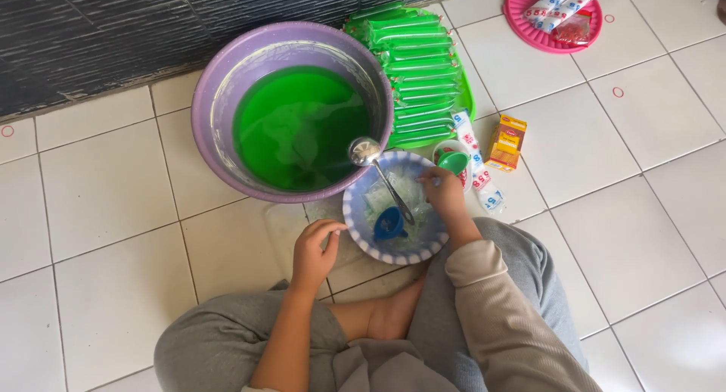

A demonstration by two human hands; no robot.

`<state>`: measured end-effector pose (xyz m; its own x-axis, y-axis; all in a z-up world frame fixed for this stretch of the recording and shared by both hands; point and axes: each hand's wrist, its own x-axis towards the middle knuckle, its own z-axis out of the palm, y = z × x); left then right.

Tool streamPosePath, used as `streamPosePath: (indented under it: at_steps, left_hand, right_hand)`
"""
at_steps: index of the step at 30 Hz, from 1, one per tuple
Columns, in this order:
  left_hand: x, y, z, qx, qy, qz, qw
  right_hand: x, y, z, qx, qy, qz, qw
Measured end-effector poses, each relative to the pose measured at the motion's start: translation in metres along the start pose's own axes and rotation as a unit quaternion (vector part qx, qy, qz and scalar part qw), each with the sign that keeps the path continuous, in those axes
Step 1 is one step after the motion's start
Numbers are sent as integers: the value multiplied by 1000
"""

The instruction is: Filling small plastic tubes with green liquid using a ladle and funnel, then placing them on a green tray.

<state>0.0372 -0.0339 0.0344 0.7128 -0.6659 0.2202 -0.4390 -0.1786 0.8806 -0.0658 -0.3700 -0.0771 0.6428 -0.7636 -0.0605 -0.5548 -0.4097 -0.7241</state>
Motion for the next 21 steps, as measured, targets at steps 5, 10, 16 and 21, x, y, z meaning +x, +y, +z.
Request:
streamPosePath:
  at_steps: [5,10,16,21]
  left_hand:
    - [-10,7,7,24,-20,-29,999]
    - [-22,3,8,32,-37,-51,997]
    - [-23,0,2,47,-48,-58,996]
    - [-22,-6,8,59,-59,-39,996]
  right_hand:
    - [-20,-18,-31,-140,-80,9,987]
    - [-8,3,-17,-369,-110,50,922]
    - [-24,-3,-41,-243,-49,1,969]
    - [-49,-22,-55,68,5,-121,990]
